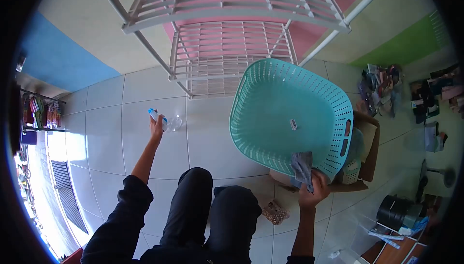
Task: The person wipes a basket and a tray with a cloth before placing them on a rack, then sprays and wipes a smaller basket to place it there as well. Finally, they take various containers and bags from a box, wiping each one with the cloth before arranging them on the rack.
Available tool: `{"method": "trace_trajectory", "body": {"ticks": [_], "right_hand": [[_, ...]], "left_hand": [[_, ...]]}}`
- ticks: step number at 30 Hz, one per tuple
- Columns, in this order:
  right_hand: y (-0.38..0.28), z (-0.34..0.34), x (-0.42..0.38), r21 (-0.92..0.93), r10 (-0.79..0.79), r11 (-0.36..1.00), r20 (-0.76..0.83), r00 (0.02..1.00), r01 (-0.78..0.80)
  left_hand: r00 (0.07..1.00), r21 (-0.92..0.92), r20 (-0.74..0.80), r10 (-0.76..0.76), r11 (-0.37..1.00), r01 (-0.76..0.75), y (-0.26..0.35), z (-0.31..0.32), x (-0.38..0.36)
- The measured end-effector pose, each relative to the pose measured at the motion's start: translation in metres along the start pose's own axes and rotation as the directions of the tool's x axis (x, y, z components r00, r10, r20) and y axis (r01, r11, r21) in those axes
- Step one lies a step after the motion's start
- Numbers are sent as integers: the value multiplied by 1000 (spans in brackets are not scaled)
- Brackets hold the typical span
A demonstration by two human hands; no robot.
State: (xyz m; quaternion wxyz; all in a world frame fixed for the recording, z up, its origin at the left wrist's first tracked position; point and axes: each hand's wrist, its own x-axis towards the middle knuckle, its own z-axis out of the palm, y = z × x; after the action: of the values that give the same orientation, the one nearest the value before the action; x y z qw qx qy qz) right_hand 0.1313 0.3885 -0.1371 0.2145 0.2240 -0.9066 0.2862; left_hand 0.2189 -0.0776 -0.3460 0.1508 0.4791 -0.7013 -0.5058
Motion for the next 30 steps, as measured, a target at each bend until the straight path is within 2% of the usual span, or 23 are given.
{"method": "trace_trajectory", "body": {"ticks": [4,6,7,8,10,12,14,15,18,19,20,21,22,24,28,30], "right_hand": [[-1,10,-33,-34,60,997,-62,996,-62],[0,16,-45,-59,47,997,-42,998,-49],[0,21,-44,-57,40,997,-61,997,-44],[-2,22,-41,-48,50,997,-53,997,-53],[-8,21,-38,1,130,991,-32,991,-130],[-9,18,-33,6,140,990,-18,990,-140],[-1,19,-29,-34,112,993,47,993,-111],[1,23,-23,-39,119,992,50,992,-117],[-10,30,-17,-2,197,980,130,972,-198],[-15,35,-10,28,206,976,220,954,-217],[-19,40,-4,56,203,971,303,931,-231],[-24,48,-2,73,243,955,366,898,-288],[-26,60,-3,90,275,935,428,861,-343],[-18,94,-22,94,200,959,437,877,-266],[-1,168,-60,114,172,959,492,853,-259],[3,192,-82,105,176,956,542,821,-275]], "left_hand": [[995,-74,-23,96,993,-97,4,7,0],[994,0,-43,100,995,-100,7,5,-11],[978,6,-78,196,981,-196,-4,9,-8],[978,21,-78,193,981,-192,-4,7,-7],[996,92,-8,89,992,-87,6,6,-10],[992,119,-9,130,985,-128,5,3,4],[997,36,57,46,998,-48,9,9,13],[996,-91,86,-39,995,47,19,12,9],[993,-90,100,-63,993,72,28,12,1],[990,-74,124,-74,994,83,31,12,-1],[995,-124,55,-85,988,92,33,13,-4],[995,-179,-18,-99,979,95,35,11,-7],[995,-180,-5,-104,978,102,37,7,-10],[984,-355,88,-157,918,178,37,-4,-14],[979,-379,15,-204,905,194,45,-3,-21],[976,-327,113,-184,921,212,51,-2,-23]]}}
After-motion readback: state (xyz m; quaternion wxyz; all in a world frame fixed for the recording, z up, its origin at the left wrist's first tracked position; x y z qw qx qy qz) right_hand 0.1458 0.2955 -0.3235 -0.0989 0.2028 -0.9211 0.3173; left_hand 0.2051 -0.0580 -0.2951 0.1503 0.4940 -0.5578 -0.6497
